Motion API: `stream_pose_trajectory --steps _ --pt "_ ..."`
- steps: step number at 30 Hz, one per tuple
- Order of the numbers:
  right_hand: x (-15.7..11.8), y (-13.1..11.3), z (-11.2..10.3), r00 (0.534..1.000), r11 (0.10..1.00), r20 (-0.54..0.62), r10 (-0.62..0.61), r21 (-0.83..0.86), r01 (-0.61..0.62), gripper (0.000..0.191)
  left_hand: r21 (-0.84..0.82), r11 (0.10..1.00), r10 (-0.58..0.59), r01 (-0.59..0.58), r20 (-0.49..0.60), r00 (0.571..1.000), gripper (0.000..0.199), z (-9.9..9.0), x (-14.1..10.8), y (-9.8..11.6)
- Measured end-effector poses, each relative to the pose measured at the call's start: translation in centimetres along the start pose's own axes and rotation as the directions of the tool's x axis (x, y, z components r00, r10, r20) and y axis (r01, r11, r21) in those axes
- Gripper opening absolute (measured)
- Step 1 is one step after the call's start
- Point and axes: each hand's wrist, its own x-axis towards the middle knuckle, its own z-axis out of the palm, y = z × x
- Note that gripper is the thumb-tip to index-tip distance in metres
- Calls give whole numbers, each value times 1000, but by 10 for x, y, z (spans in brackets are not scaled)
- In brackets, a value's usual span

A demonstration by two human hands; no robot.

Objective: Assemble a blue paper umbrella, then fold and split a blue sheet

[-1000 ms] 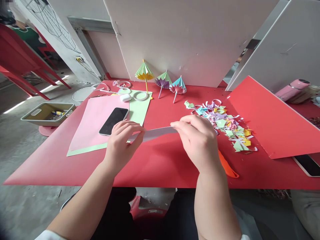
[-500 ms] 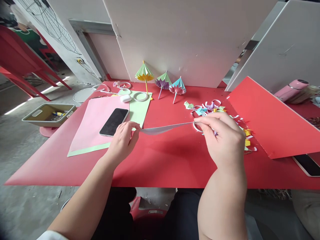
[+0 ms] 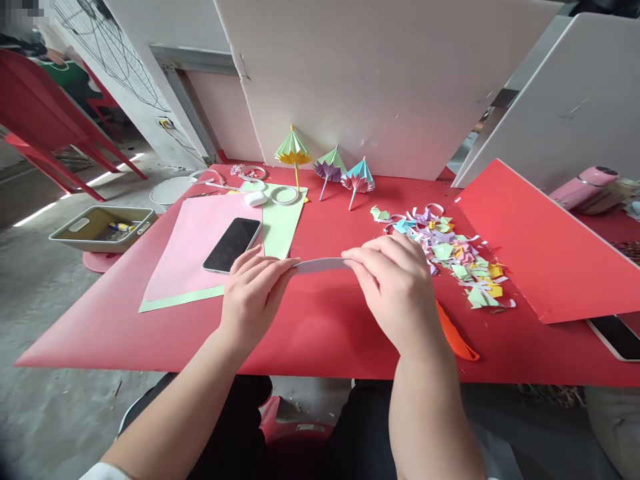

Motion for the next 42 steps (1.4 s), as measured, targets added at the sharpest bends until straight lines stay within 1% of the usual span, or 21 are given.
stream_pose_trajectory --steps 2,4,5,8,11,13,18,21,24,27,31,33,35,36,38,40,42 --pt "2 -5 3 999 998 -18 -28 -59 27 15 38 999 24 -24 14 1000 13 2 -1 -2" --pt "3 -13 6 996 992 -39 -76 -102 71 18 57 997 53 -57 59 997 13 0 0 -1" --pt "3 -19 9 994 990 -30 -105 -102 102 18 57 996 69 -74 79 994 13 -2 0 0" --pt "2 -34 17 985 985 57 -163 -43 165 16 45 994 97 -103 115 989 16 -6 1 5" --pt "1 -39 22 977 987 145 -159 -15 162 13 23 994 99 -103 141 985 17 -8 0 8" --pt "1 -35 22 973 988 177 -146 -26 153 12 6 994 104 -106 162 981 16 -9 0 7" --pt "1 -17 13 982 994 164 -88 -52 98 13 -39 995 103 -97 199 975 17 -12 1 3" --pt "0 -12 9 982 996 179 -57 -57 69 13 -64 994 98 -85 231 968 16 -13 2 1" --pt "0 -11 7 978 997 198 -58 -38 67 13 -74 994 96 -80 248 964 16 -15 3 0" --pt "-2 -3 3 978 999 207 -35 -5 37 13 -81 994 90 -72 250 964 16 -18 3 -5" --pt "-6 19 -8 987 1000 160 22 -16 -20 12 -84 995 68 -51 205 976 14 -28 5 -14" --pt "-8 26 -13 994 998 99 48 -31 -46 12 -76 996 58 -44 187 981 14 -33 6 -18" --pt "-9 26 -14 995 995 25 96 7 -97 10 -67 997 50 -38 187 981 14 -35 7 -19" --pt "-8 23 -14 992 991 8 125 51 -125 11 -67 997 49 -36 193 980 14 -35 7 -19" --pt "-6 16 -10 990 980 21 141 141 -143 17 -76 997 45 -30 209 977 15 -34 7 -18" --pt "-4 8 -5 994 982 69 88 160 -98 17 -75 997 36 -18 239 970 17 -30 6 -17" --pt "-1 2 2 995 992 99 14 120 -26 10 -46 999 12 2 291 957 19 -26 6 -17"
